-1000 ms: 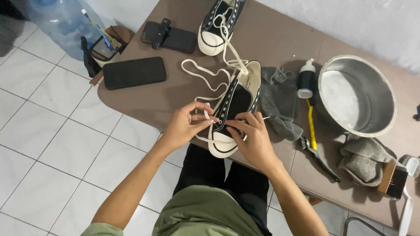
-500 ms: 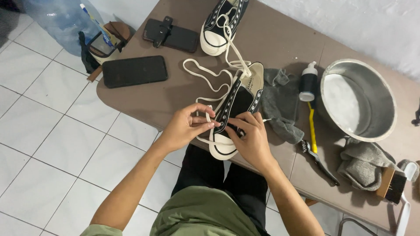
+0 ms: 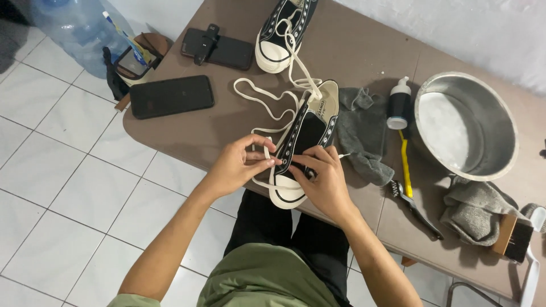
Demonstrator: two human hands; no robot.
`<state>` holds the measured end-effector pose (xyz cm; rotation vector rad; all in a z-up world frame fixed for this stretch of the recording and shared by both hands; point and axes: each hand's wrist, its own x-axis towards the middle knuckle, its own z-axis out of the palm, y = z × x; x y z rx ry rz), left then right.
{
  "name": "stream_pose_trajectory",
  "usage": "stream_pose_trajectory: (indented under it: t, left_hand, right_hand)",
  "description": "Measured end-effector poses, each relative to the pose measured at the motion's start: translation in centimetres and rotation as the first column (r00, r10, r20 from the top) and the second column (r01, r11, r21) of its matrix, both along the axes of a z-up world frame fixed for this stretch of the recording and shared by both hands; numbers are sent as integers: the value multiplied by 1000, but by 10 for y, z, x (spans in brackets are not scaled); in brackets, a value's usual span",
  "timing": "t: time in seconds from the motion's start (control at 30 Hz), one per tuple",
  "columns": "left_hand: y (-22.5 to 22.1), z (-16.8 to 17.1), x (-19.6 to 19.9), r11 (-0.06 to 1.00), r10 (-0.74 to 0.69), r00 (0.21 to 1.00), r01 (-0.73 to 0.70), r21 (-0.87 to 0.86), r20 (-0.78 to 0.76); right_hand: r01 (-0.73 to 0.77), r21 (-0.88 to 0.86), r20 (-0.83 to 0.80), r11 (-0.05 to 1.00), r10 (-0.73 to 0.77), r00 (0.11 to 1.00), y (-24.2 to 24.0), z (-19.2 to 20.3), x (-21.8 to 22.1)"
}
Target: Cleaning a black sneaker with a cloth and then threading laces through the eyelets.
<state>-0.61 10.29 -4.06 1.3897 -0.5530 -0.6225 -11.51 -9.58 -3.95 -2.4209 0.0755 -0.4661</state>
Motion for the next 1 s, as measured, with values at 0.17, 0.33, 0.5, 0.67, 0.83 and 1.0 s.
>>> stream_pose_trajectory:
  t: [0.17,0.33,0.5,0.67,0.83,1.0]
  left_hand:
    - [-2,-3,-2,1000,-15,1000,14,-18,-24]
    - [-4,1,-1,1000,-25,1000,24,-16,-10]
    - [-10,-4,-2,999,27,1000,-27,-22,11]
    - [-16,-8,-5,997,66,998,-66,-30,22]
    - [-17,-9,-6,931,126,791,-303,205,598]
    - [-39,10,-14,958,19,519,-255,134,854]
  right_hand:
    - [0,3,-16,1000,0,1000,0,0,-1]
    - [-6,-3,-21,1000,5,1000,0,1,0]
    - [-20,11,2,1000,20,1000,-1,-2,2]
    - [-7,14,-8,1000,8,1000,1,7,4]
    - [-48,-28,20,998,49,999,-10,17,0]
    - [6,54,133,999,-13,991,-26,25,-6]
